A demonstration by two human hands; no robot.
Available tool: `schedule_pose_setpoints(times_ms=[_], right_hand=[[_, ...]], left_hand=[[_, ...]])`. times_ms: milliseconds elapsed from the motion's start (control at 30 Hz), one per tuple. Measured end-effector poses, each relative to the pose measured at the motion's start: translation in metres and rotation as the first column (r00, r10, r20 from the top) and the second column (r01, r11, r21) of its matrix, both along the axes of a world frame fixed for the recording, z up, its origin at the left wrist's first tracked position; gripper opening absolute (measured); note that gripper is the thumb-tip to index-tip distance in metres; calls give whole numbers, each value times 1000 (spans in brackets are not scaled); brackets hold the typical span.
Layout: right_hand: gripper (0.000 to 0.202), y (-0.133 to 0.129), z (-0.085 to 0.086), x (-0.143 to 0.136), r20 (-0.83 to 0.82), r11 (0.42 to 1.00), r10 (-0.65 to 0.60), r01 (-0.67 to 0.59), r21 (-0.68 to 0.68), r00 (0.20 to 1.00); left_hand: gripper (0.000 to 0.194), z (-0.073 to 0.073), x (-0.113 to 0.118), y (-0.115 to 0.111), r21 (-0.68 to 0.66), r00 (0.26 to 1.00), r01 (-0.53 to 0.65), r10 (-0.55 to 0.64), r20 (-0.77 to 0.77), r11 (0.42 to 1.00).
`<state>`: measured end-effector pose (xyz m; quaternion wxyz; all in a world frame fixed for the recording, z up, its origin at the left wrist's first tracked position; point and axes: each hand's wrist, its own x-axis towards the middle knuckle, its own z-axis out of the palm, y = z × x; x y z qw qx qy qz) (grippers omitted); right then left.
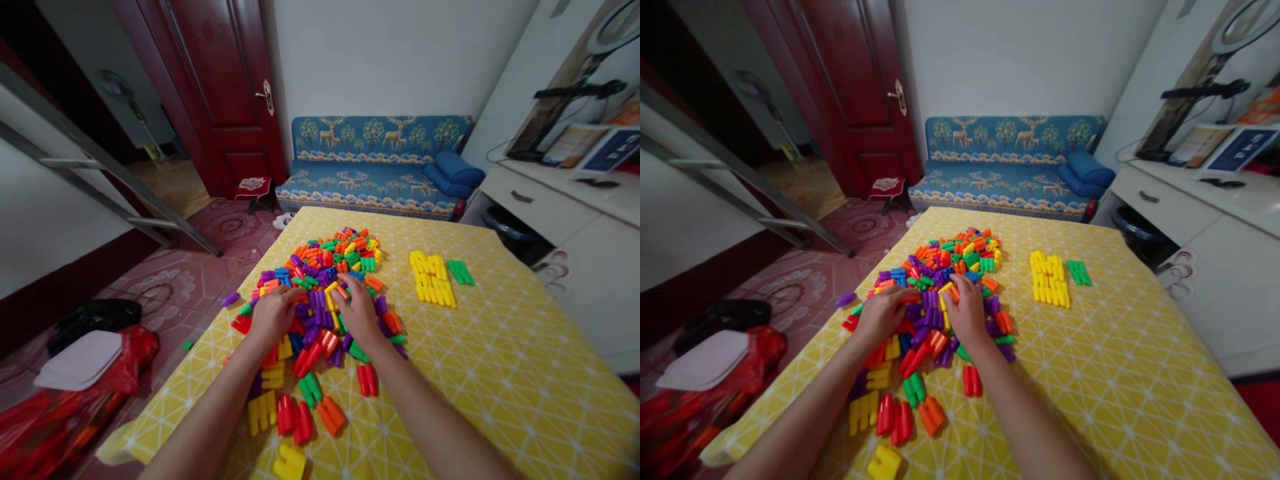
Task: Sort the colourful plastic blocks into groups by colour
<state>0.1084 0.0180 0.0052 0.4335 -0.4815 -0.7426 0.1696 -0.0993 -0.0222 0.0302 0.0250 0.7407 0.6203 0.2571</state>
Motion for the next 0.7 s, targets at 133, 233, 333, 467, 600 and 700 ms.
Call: schedule_pose_setpoints(times_ms=[133, 233, 333, 467, 600, 700], right_hand=[[37, -43, -1, 14, -241, 998, 59, -58, 10, 969], [50, -66, -8, 20, -307, 994, 46, -75, -85, 951], [52, -74, -17, 21, -288, 990, 1, -42, -136, 958], [36, -74, -23, 20, -285, 992, -11, -26, -127, 959], [26, -72, -22, 20, -295, 999, -15, 1, -46, 955], [28, -72, -22, 20, -281, 1000, -17, 9, -29, 960]], left_hand=[[35, 9, 25, -3, -58, 897, 75, -42, 439, 995], [46, 6, 48, -14, -177, 662, 318, -85, 745, 931], [45, 1, 65, -24, -208, 624, 414, -109, 774, 886], [43, 6, 65, -30, -195, 732, 400, -184, 655, 896], [35, 15, 27, -25, 9, 891, 72, -68, 448, 997], [32, 11, -20, -16, 274, 894, -399, 303, 331, 875]])
